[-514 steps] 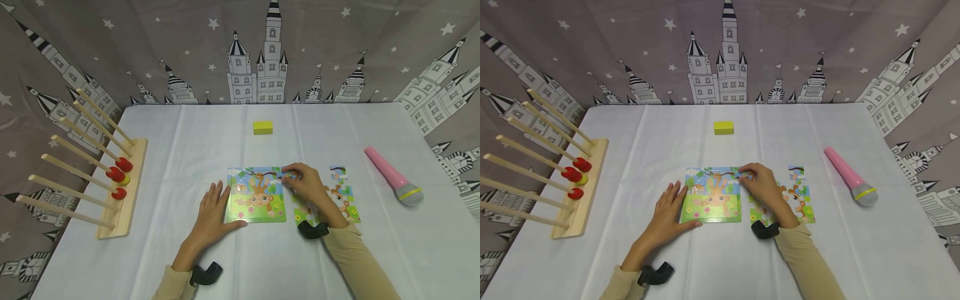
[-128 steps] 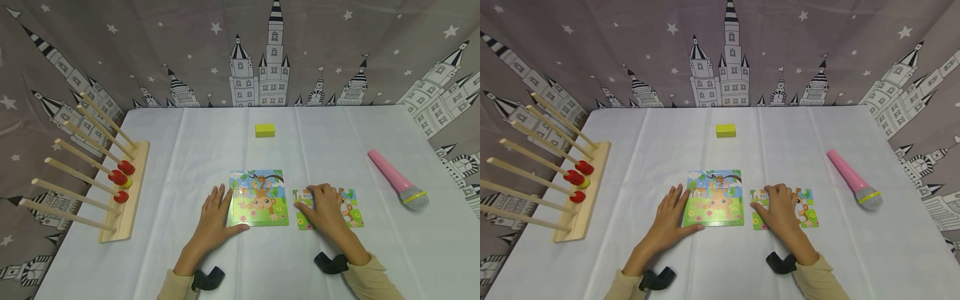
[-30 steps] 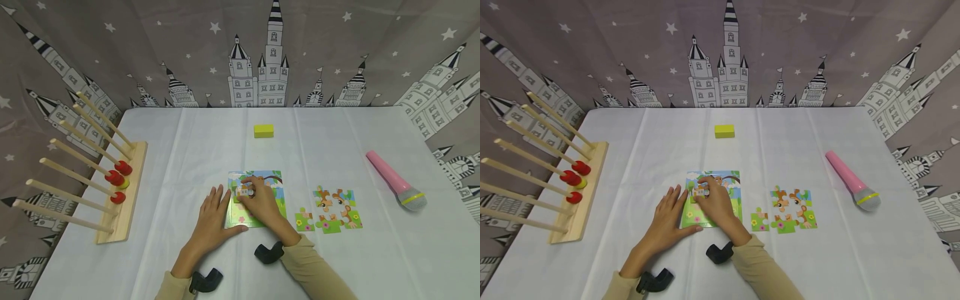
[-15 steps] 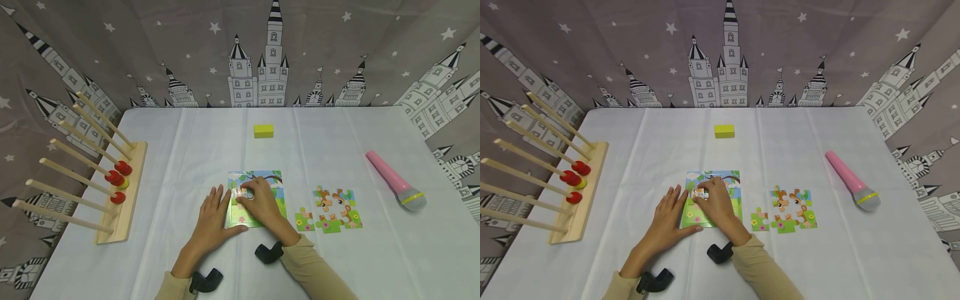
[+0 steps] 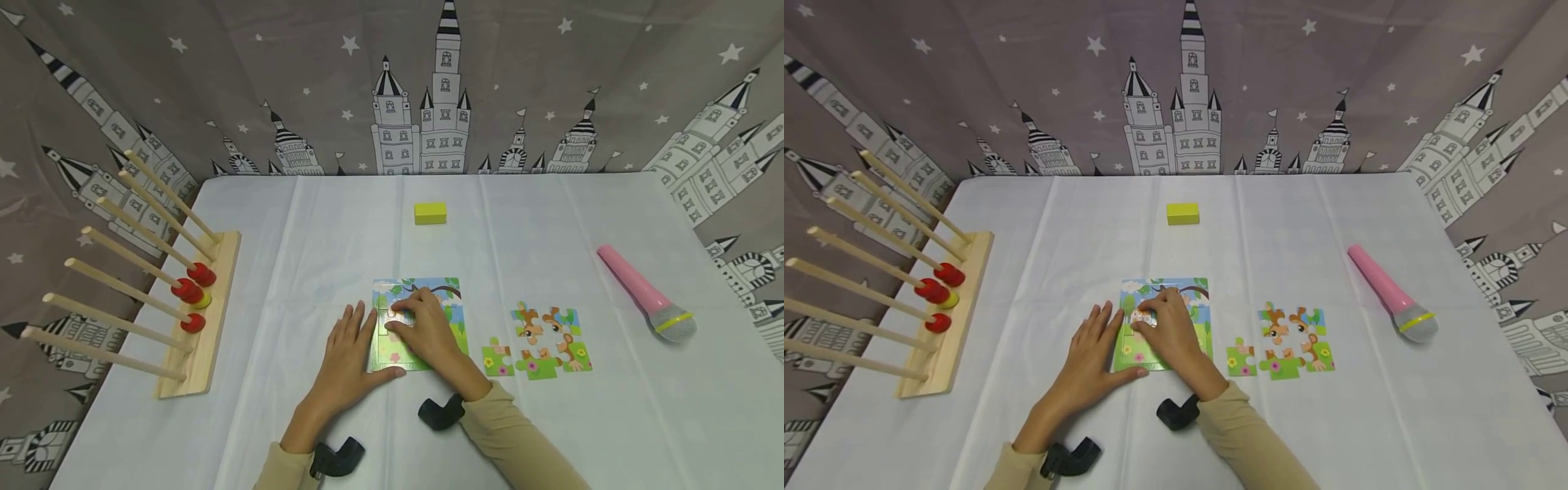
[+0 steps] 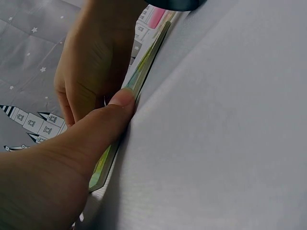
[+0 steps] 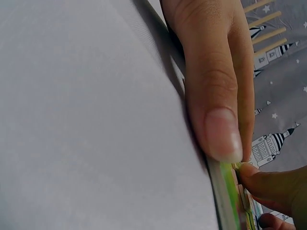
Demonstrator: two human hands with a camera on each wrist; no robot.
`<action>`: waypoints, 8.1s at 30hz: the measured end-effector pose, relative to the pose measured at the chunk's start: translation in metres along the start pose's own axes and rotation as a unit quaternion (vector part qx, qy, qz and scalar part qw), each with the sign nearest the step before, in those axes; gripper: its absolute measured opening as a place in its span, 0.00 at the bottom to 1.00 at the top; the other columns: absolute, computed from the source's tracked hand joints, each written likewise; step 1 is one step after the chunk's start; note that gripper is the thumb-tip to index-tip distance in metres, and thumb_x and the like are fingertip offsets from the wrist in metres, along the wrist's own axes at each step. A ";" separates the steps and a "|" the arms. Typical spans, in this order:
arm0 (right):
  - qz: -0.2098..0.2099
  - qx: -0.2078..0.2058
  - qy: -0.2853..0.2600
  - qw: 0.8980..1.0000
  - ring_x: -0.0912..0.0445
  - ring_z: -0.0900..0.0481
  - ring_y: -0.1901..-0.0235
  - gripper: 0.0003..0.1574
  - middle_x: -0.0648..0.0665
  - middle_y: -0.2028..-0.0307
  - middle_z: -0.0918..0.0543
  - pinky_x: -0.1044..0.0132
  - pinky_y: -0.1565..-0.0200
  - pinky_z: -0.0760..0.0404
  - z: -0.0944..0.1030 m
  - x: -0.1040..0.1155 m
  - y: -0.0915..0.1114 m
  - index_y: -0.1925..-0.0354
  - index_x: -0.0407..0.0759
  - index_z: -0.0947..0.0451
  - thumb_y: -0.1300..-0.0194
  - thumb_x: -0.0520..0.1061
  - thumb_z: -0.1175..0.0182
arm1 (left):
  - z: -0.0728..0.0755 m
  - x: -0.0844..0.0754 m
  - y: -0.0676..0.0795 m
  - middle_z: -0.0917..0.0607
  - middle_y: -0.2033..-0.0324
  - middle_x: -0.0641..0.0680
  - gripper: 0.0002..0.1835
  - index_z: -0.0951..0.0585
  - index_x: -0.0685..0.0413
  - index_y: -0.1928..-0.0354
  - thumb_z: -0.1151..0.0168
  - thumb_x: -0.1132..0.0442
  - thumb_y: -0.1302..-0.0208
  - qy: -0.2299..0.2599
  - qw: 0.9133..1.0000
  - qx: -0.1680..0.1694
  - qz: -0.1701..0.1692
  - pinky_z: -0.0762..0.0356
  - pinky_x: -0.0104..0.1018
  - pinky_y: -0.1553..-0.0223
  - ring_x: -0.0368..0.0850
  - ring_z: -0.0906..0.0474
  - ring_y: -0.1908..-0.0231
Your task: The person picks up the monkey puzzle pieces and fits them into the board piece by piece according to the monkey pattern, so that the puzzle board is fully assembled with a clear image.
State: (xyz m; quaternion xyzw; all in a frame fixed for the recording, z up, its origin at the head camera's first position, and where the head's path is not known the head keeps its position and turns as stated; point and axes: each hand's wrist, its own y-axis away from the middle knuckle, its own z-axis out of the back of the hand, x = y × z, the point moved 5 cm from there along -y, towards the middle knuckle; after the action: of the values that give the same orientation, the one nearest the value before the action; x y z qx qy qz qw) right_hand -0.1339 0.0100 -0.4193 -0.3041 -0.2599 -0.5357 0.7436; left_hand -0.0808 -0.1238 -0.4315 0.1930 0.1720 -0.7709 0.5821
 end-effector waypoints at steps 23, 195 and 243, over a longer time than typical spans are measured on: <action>0.016 0.025 0.037 0.999 0.55 0.31 0.65 0.19 0.44 0.64 0.27 0.62 0.60 0.25 0.001 0.008 0.003 0.60 0.40 0.19 0.50 0.47 0.32 | 0.001 0.000 0.000 0.50 0.30 0.62 0.54 0.45 0.58 0.32 0.37 0.35 0.56 0.001 1.000 0.004 0.005 0.58 0.56 0.33 0.58 0.61 0.30; -0.050 -0.022 -0.017 0.998 0.66 0.33 0.82 0.25 0.50 0.77 0.19 0.75 0.79 0.34 0.026 -0.014 0.019 0.57 0.47 0.22 0.56 0.49 0.29 | 0.000 0.001 0.001 0.54 0.29 0.58 0.55 0.47 0.56 0.31 0.39 0.32 0.55 0.010 0.999 0.020 0.026 0.61 0.53 0.32 0.54 0.64 0.29; -0.036 0.015 0.059 0.997 0.58 0.35 0.78 0.39 0.39 0.58 0.32 0.71 0.78 0.34 0.024 -0.012 0.016 0.45 0.36 0.27 0.52 0.52 0.31 | 0.000 0.000 0.001 0.51 0.30 0.60 0.55 0.46 0.56 0.31 0.39 0.32 0.56 0.001 1.000 0.013 0.021 0.58 0.54 0.32 0.55 0.62 0.29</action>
State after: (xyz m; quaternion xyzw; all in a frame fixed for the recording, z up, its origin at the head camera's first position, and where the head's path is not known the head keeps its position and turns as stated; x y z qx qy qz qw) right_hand -0.1236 0.0393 -0.4142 -0.2514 -0.2342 -0.5754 0.7422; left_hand -0.0800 -0.1239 -0.4320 0.2047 0.1589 -0.7606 0.5952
